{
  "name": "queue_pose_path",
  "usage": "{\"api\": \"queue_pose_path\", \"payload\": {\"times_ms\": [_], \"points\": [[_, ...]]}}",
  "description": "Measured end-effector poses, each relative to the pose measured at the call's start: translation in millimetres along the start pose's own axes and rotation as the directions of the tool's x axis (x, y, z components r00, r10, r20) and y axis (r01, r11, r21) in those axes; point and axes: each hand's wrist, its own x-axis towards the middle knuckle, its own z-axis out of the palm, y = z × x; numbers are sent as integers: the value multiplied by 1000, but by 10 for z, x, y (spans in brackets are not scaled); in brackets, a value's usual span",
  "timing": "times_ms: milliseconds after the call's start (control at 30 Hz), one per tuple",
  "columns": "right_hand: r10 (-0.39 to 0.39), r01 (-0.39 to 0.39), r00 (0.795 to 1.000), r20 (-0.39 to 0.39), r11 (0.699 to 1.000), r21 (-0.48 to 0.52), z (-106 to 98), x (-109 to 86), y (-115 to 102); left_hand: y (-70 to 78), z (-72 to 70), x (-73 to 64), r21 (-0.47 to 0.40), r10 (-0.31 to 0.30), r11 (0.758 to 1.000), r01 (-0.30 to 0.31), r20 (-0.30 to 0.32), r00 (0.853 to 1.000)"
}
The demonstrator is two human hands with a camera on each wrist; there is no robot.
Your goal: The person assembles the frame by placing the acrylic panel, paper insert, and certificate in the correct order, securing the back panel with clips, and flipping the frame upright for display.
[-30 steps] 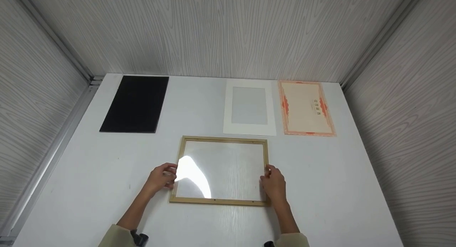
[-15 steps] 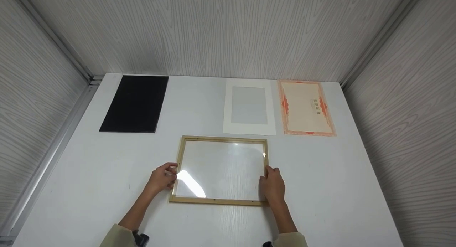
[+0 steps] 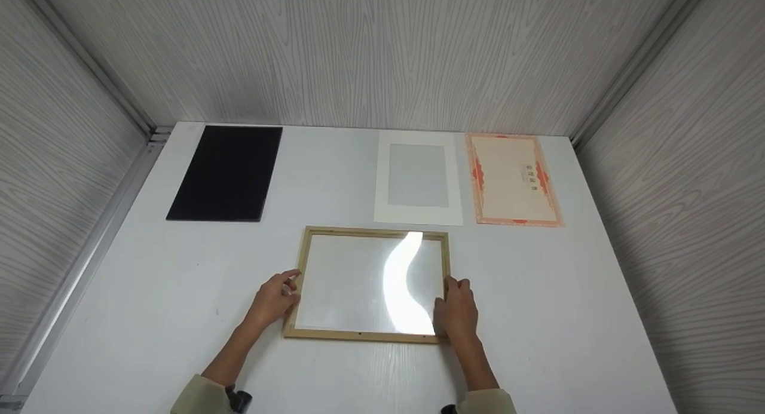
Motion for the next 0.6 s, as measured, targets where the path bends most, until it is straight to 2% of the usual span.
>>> {"api": "queue_pose_path", "payload": {"times_ms": [267,467,600], "points": [[-8,8,1000,25,1000,-30,0,8,27,62,2,-15,117,-16,993,10,47,999],[-35,36,999,35,999,-36,-22,7,31,108,10,-38,252,67,964,-80,60,996],[-45,47,998,45,998,-34,-29,14,36,104,9,-47,252,89,963,-99,51,995]]}}
